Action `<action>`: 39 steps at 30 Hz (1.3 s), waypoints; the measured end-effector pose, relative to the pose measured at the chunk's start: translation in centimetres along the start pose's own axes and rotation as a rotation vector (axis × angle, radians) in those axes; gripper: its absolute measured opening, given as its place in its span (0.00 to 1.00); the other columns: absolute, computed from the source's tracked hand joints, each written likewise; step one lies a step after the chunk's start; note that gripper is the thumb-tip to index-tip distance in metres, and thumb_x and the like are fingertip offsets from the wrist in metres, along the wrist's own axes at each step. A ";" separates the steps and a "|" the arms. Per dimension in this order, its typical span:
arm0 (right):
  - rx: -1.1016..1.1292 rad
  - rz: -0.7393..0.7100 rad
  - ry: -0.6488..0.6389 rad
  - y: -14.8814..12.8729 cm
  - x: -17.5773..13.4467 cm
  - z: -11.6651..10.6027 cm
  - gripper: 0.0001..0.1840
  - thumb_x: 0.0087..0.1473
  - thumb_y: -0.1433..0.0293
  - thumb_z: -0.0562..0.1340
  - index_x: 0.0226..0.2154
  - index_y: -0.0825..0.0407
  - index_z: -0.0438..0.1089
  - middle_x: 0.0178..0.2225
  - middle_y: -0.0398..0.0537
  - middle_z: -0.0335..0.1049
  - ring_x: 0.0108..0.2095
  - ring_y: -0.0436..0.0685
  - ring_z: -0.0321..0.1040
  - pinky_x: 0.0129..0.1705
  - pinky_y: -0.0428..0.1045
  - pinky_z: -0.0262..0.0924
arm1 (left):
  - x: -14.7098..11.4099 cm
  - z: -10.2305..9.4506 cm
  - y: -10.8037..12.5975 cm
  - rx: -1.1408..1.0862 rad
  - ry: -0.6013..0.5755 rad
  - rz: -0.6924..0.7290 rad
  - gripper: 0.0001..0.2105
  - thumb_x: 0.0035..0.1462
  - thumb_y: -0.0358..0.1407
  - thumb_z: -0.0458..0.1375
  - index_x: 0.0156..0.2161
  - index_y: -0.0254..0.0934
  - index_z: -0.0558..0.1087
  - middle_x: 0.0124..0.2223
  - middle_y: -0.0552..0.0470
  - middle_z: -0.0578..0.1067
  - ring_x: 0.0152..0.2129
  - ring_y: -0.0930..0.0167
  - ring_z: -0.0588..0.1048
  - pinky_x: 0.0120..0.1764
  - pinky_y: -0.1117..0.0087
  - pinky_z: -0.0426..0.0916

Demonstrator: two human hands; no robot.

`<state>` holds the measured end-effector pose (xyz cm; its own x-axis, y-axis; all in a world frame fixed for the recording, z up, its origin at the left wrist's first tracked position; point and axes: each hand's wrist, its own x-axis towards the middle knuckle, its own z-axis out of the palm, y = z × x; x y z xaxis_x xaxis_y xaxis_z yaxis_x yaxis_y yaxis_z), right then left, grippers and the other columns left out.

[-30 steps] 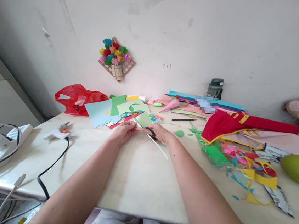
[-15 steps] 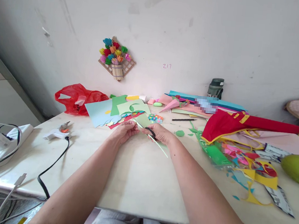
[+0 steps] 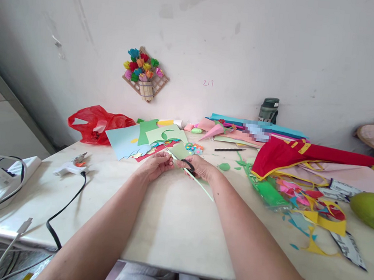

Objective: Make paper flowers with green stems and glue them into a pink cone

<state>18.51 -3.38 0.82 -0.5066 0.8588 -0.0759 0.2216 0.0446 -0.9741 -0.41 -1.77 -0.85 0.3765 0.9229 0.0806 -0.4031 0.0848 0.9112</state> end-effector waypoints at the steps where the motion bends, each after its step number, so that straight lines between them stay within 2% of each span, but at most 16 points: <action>1: 0.003 0.002 -0.001 0.0 0.0 0.0 0.16 0.41 0.58 0.61 0.23 0.54 0.60 0.15 0.36 0.57 0.12 0.42 0.50 0.12 0.41 0.41 | 0.0 0.0 0.0 0.001 -0.002 -0.001 0.06 0.43 0.31 0.62 0.26 0.31 0.68 0.25 0.51 0.70 0.24 0.74 0.70 0.33 0.71 0.68; 7: -0.064 -0.060 0.055 -0.2 0.2 0.2 0.18 0.42 0.57 0.60 0.18 0.53 0.56 0.12 0.34 0.49 0.12 0.42 0.44 0.13 0.42 0.37 | 0.0 0.1 0.1 -0.005 0.005 -0.009 0.06 0.43 0.31 0.62 0.26 0.31 0.68 0.25 0.51 0.70 0.24 0.74 0.70 0.33 0.70 0.68; 13: -0.108 -0.063 0.086 -0.4 0.2 0.4 0.19 0.41 0.57 0.61 0.17 0.52 0.54 0.12 0.33 0.45 0.13 0.42 0.41 0.15 0.42 0.35 | 0.0 0.2 0.1 -0.017 0.027 0.001 0.06 0.43 0.30 0.62 0.26 0.31 0.68 0.25 0.51 0.70 0.23 0.74 0.70 0.32 0.71 0.68; 24: -0.139 -0.052 0.131 -1.1 -0.2 0.6 0.18 0.40 0.58 0.62 0.18 0.53 0.56 0.12 0.35 0.48 0.14 0.43 0.45 0.14 0.42 0.38 | 0.2 0.3 0.1 -0.035 0.071 -0.011 0.04 0.43 0.28 0.60 0.26 0.31 0.69 0.23 0.51 0.70 0.23 0.75 0.71 0.32 0.71 0.69; 29: -0.158 -0.023 0.237 -0.4 0.4 0.0 0.16 0.36 0.59 0.65 0.20 0.53 0.63 0.13 0.37 0.52 0.14 0.45 0.48 0.15 0.43 0.45 | 0.5 0.2 0.5 -0.062 0.184 0.051 0.02 0.43 0.28 0.57 0.26 0.31 0.68 0.25 0.48 0.73 0.23 0.72 0.73 0.34 0.68 0.69; 33: -0.392 0.069 0.431 -0.5 0.3 -1.4 0.18 0.36 0.55 0.64 0.25 0.51 0.70 0.16 0.42 0.62 0.17 0.49 0.59 0.21 0.46 0.53 | 0.5 0.1 1.1 -0.082 0.310 0.074 0.04 0.42 0.29 0.53 0.25 0.29 0.69 0.28 0.43 0.76 0.22 0.70 0.74 0.32 0.67 0.70; 36: -0.776 0.165 0.622 -1.1 -0.4 -2.6 0.19 0.37 0.51 0.62 0.25 0.49 0.72 0.24 0.48 0.69 0.28 0.56 0.67 0.27 0.47 0.55 | 0.6 -0.1 1.2 -0.114 0.356 0.063 0.04 0.41 0.30 0.52 0.24 0.30 0.68 0.25 0.44 0.75 0.21 0.70 0.74 0.30 0.69 0.70; 39: -1.047 0.275 0.726 -1.7 -1.2 -3.4 0.20 0.40 0.53 0.61 0.30 0.51 0.72 0.33 0.55 0.71 0.37 0.61 0.67 0.31 0.49 0.56 | 0.6 -0.4 1.2 -0.163 0.373 0.065 0.02 0.40 0.30 0.53 0.23 0.32 0.66 0.21 0.49 0.73 0.20 0.71 0.73 0.28 0.69 0.70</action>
<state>21.55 -2.80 3.26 0.1492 0.9669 0.2070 0.9526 -0.0844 -0.2923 -0.96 -0.98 0.11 0.0300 0.9986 -0.0428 -0.5541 0.0522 0.8308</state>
